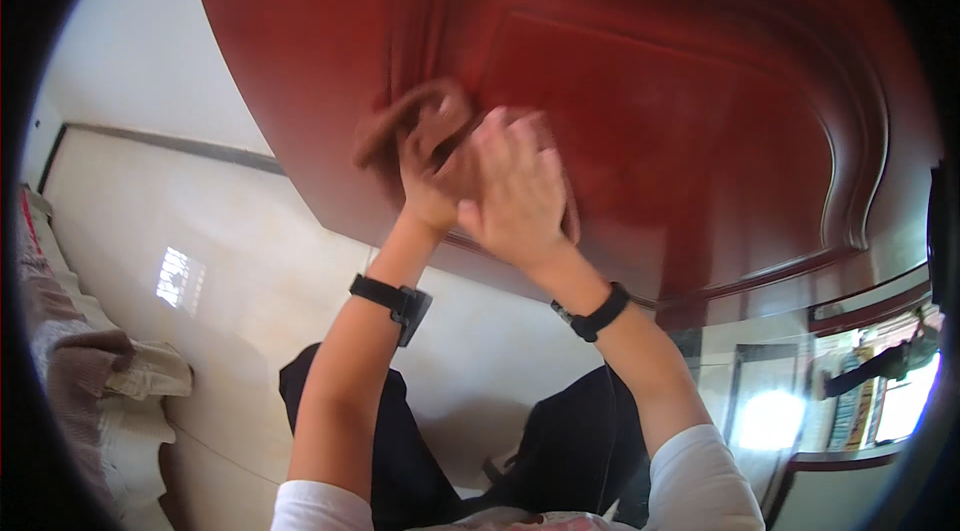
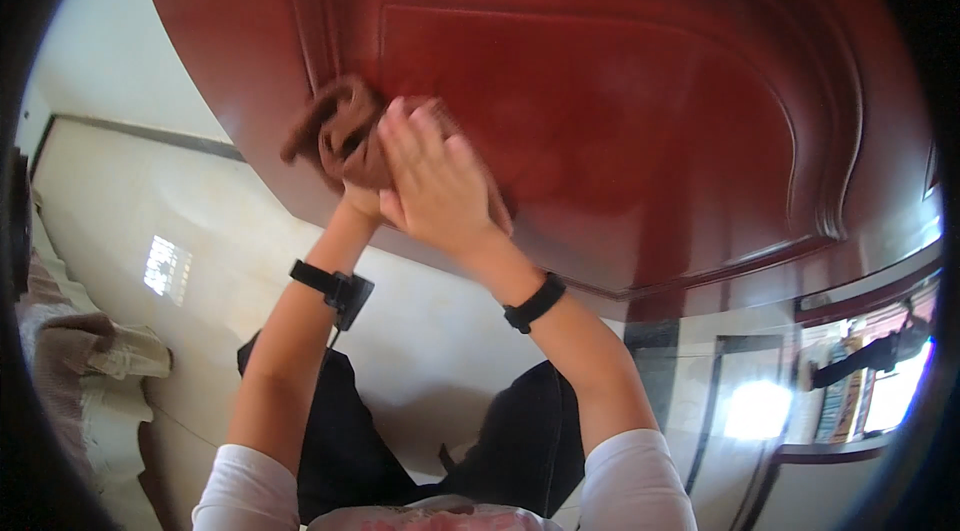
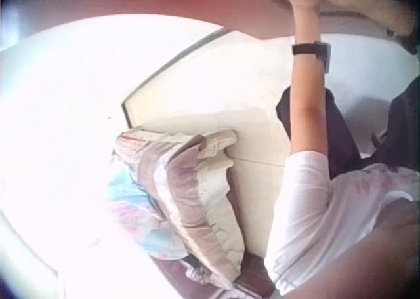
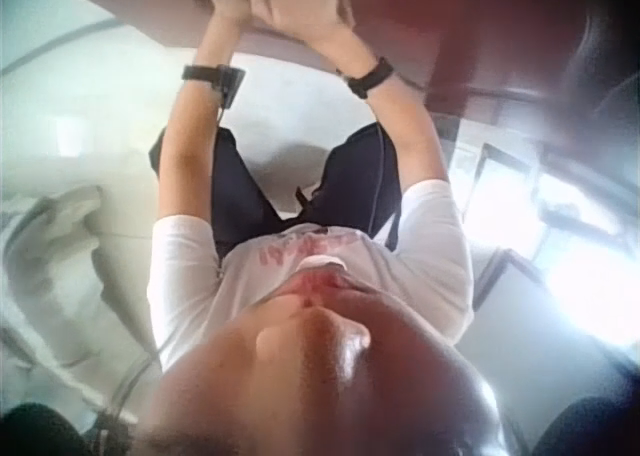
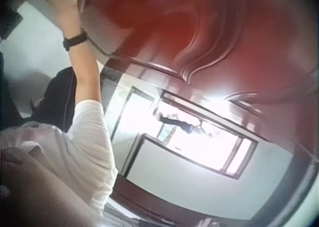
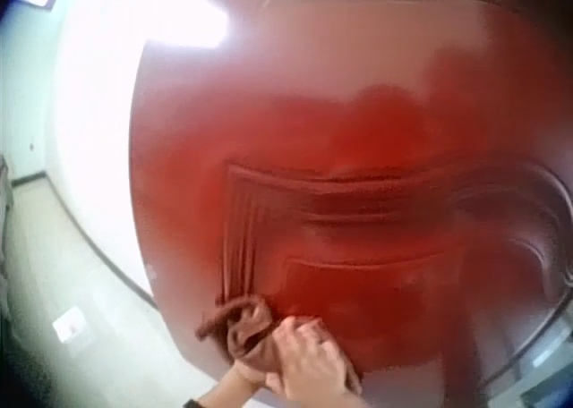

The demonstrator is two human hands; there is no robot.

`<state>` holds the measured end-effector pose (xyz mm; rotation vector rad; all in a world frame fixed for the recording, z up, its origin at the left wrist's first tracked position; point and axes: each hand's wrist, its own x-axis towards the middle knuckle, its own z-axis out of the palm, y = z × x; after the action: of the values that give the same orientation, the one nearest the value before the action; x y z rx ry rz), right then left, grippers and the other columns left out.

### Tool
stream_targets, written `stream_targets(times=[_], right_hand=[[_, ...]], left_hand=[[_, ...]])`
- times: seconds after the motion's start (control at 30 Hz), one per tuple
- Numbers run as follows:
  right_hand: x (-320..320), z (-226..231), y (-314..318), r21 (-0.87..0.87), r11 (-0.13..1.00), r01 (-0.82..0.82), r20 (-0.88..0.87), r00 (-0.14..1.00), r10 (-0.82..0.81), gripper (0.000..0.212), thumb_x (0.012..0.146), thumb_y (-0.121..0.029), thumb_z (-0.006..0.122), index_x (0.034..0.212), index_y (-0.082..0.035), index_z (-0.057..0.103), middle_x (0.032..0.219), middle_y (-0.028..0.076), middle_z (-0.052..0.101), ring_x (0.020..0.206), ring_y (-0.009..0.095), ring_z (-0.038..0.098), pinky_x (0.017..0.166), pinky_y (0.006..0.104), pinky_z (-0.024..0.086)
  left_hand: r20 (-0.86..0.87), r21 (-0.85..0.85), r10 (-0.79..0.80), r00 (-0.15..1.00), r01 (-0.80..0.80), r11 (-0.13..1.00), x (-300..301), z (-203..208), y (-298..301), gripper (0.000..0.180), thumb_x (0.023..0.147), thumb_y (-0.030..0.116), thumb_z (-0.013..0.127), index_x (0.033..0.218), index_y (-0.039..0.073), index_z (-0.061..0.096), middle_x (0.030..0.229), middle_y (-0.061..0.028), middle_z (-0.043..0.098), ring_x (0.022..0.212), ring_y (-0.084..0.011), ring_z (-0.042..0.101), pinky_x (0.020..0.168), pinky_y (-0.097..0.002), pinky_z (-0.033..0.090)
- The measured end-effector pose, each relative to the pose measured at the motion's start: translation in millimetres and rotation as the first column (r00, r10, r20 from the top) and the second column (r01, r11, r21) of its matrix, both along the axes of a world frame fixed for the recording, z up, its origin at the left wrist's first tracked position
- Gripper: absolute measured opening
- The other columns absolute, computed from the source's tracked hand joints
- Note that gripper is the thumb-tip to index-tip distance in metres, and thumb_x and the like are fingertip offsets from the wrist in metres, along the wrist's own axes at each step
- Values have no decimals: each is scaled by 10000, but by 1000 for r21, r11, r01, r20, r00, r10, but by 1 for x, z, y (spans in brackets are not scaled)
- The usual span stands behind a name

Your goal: The person cleans bedroom furniture by wiping down a bedside table, a bed headboard, and a wooden door with a cloth.

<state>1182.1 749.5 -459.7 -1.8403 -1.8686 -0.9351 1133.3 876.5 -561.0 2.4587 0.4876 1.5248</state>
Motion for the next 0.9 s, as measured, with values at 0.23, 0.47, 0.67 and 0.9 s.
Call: stream_targets(times=[0.23,0.47,0.67,0.9], right_hand=[[5,50,-18,171,985,-26,-132,990,49,629,770,-280,474,1318,-4,337,1379,142,329,1297,317,261,1049,462,140],[70,127,-79,753,635,174,0,964,-264,611,776,-194,557,1328,-40,344,1397,147,310,1310,353,227,1042,517,108],[11,61,-42,-404,868,289,-236,883,-405,604,759,-286,487,1308,-54,385,1391,100,317,1254,246,314,934,401,296],[-3,-38,-7,15,1000,-13,171,985,10,505,782,-198,456,1256,-27,441,1344,72,393,1251,194,334,999,336,244]], left_hand=[[31,129,-106,994,101,986,-13,123,-45,485,720,281,534,1153,65,522,1236,-144,485,1158,-341,417,930,-490,314],[103,322,-108,989,70,944,5,175,-63,557,745,242,514,1290,152,444,1376,-175,318,1211,-434,314,966,-536,244],[-149,475,42,988,34,880,-8,56,-25,456,691,308,557,1104,117,565,1269,-135,458,1137,-352,434,936,-483,337],[-381,327,84,921,49,944,-56,-2,3,595,781,299,501,1293,32,358,1334,-156,362,1210,-366,324,956,-483,269]])
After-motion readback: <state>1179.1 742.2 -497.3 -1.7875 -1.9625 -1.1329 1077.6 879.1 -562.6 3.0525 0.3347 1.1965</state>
